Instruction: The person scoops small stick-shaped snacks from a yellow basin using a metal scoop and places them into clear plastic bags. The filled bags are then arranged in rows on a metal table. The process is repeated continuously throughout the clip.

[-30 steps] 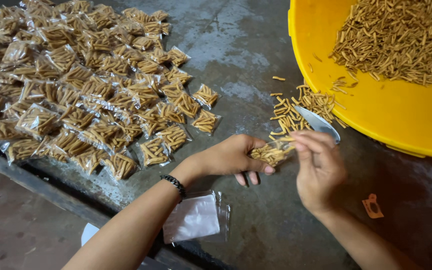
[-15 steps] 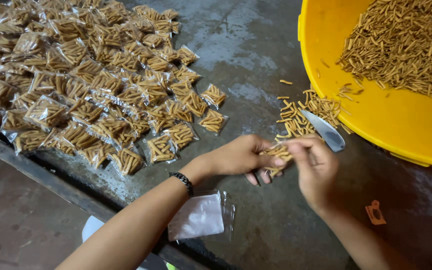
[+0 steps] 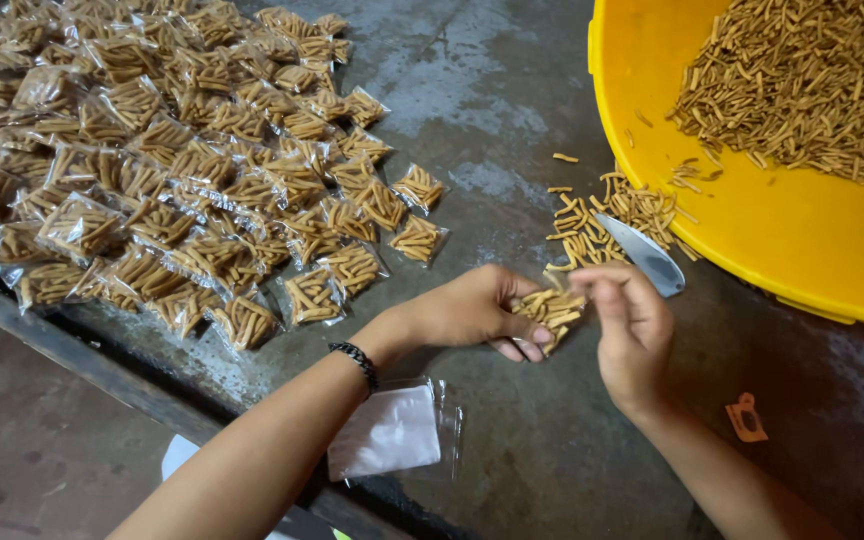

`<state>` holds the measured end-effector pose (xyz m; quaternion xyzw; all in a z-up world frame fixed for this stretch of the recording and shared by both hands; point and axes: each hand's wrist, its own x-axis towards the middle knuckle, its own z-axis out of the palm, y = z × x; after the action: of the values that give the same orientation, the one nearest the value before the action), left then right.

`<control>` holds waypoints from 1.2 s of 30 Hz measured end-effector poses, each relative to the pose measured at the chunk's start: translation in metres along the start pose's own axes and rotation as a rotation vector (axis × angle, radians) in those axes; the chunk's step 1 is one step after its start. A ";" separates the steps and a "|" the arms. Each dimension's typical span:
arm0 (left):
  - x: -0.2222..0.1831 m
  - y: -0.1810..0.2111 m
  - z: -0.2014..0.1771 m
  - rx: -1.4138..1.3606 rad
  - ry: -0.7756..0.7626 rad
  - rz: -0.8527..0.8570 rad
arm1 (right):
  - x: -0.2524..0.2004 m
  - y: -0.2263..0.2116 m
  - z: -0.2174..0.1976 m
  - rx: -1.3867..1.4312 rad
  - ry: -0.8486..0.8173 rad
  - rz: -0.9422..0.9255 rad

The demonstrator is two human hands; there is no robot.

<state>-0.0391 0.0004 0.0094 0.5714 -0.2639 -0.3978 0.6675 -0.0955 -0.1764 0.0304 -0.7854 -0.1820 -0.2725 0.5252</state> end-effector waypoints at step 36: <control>-0.031 0.061 -0.006 -0.005 0.269 0.159 | 0.030 0.004 -0.044 1.018 -0.524 0.641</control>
<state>-0.0369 0.0318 0.0703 0.5953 -0.2155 -0.2642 0.7276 -0.0801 -0.2184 0.0594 -0.4944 -0.1669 0.2181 0.8247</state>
